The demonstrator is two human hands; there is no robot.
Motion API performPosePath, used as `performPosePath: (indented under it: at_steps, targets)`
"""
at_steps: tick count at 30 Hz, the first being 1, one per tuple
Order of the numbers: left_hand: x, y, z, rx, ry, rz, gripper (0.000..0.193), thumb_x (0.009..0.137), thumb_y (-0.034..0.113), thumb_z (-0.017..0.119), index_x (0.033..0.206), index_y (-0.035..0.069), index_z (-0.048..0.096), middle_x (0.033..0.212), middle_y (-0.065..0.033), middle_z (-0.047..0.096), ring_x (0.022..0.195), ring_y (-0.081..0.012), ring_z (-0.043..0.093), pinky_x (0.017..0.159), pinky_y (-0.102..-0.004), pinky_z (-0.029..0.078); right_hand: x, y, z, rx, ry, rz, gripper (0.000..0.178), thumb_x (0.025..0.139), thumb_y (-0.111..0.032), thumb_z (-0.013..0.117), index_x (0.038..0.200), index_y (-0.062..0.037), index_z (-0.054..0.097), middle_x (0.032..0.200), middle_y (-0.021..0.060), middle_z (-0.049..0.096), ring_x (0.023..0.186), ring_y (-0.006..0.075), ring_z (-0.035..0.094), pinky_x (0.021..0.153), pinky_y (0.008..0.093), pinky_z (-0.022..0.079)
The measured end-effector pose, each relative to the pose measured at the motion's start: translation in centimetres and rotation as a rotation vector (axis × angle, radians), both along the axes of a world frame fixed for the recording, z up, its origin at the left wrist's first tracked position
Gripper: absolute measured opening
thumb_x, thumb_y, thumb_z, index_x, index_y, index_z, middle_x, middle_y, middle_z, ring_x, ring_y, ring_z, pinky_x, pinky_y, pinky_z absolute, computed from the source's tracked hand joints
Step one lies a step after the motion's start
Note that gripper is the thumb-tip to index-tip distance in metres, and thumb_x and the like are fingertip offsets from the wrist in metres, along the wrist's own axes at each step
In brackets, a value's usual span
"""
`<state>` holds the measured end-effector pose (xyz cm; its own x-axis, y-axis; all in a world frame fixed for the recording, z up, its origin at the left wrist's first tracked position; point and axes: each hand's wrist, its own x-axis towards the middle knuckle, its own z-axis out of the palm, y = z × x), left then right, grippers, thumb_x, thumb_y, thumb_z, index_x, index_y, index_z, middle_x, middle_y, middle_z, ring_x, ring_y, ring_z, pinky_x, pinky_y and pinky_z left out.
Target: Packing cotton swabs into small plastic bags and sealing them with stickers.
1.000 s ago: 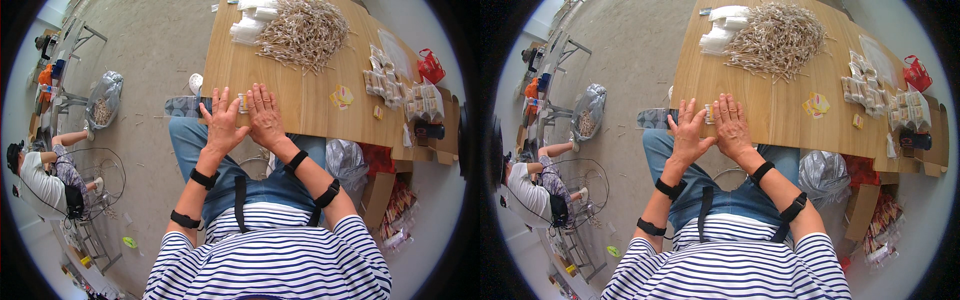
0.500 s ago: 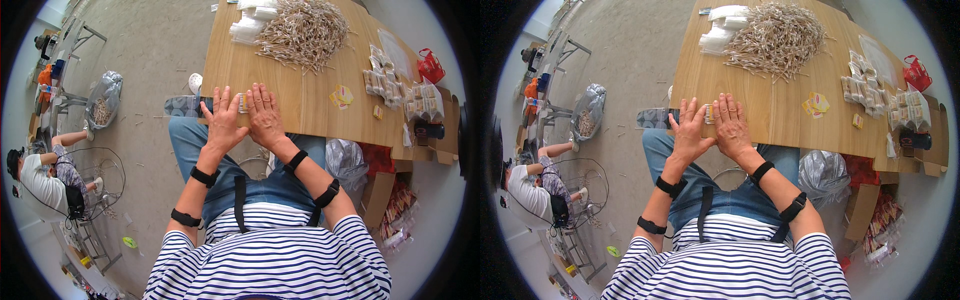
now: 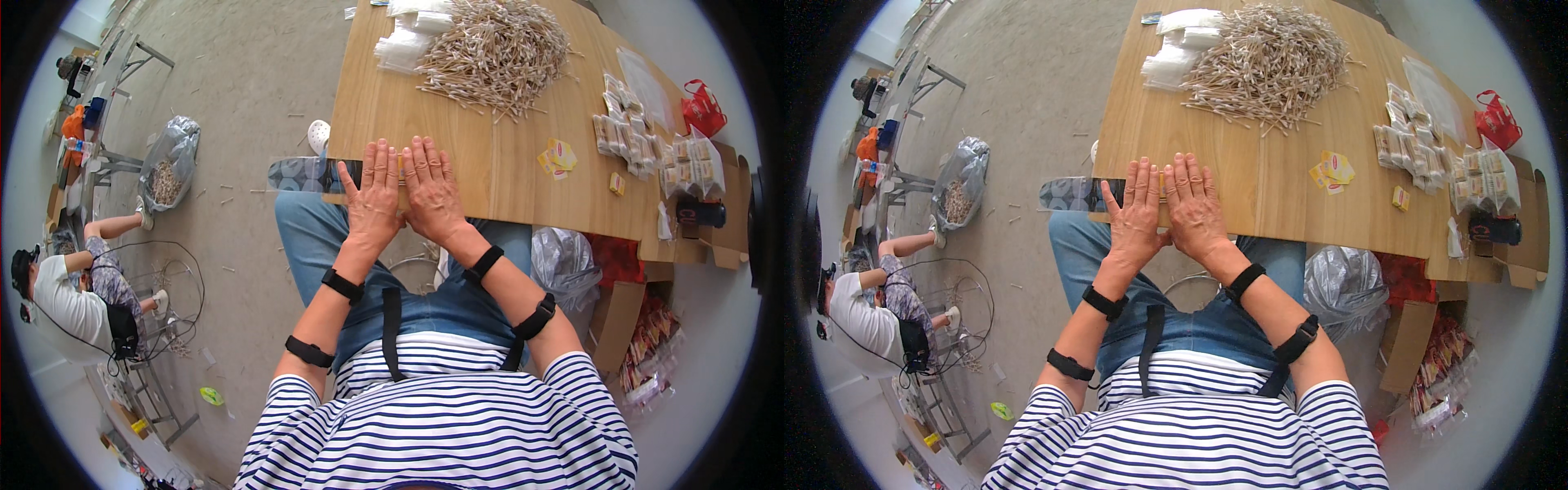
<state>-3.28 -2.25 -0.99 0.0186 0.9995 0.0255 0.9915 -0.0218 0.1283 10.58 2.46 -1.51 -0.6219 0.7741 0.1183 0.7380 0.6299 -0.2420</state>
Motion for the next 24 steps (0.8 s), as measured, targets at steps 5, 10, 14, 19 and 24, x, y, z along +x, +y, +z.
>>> performPosePath:
  at_steps: [5, 10, 14, 19, 24]
  targets:
    - [0.1, 0.1, -0.1, -0.014, -0.024, 0.003, 0.135, 0.052, 0.049, 0.093, 0.160, 0.008, 0.022, 0.168, -0.0121, 0.018, 0.157, -0.0270, 0.009, 0.119, -0.0688, -0.002, 0.9, 0.2, 0.8, -0.059, 0.021, 0.033, 0.102, 0.069, -0.025, 0.080, 0.155, 0.0023, 0.030, 0.164, 0.0220, 0.022, 0.155, 0.0352, 0.015, 0.126, 0.0518, 0.008]
    - [0.2, 0.1, -0.1, -0.014, 0.013, 0.006, 0.133, 0.052, 0.047, 0.093, 0.160, 0.009, 0.024, 0.168, -0.0110, 0.019, 0.157, -0.0263, 0.010, 0.119, -0.0684, -0.002, 0.7, 0.3, 0.1, -0.023, 0.012, 0.027, 0.106, 0.067, -0.026, 0.082, 0.155, 0.0016, 0.029, 0.165, 0.0212, 0.021, 0.156, 0.0342, 0.014, 0.126, 0.0518, 0.007]
    - [0.0, 0.1, -0.3, 0.029, -0.033, -0.007, 0.131, 0.054, 0.044, 0.093, 0.159, 0.008, 0.025, 0.168, -0.0101, 0.019, 0.157, -0.0253, 0.011, 0.119, -0.0682, -0.002, 0.7, 0.4, 0.3, -0.024, -0.007, 0.028, 0.111, 0.065, -0.030, 0.085, 0.155, 0.0012, 0.028, 0.165, 0.0210, 0.021, 0.156, 0.0343, 0.014, 0.126, 0.0512, 0.008]
    - [-0.2, 0.0, -0.2, 0.027, -0.039, -0.031, 0.127, 0.055, 0.040, 0.093, 0.159, 0.008, 0.026, 0.168, -0.0086, 0.020, 0.157, -0.0243, 0.012, 0.120, -0.0676, -0.002, 0.6, 0.3, 0.2, -0.030, -0.002, 0.021, 0.112, 0.064, -0.031, 0.086, 0.155, 0.0010, 0.029, 0.165, 0.0208, 0.021, 0.156, 0.0346, 0.014, 0.126, 0.0501, 0.009]
    - [-0.4, -0.1, 0.0, 0.016, -0.044, -0.026, 0.127, 0.056, 0.039, 0.093, 0.159, 0.008, 0.026, 0.168, -0.0086, 0.019, 0.157, -0.0242, 0.012, 0.120, -0.0678, -0.002, 0.6, 0.3, 0.2, -0.023, 0.001, 0.022, 0.110, 0.065, -0.031, 0.085, 0.154, 0.0011, 0.030, 0.165, 0.0210, 0.022, 0.155, 0.0351, 0.015, 0.126, 0.0496, 0.010]
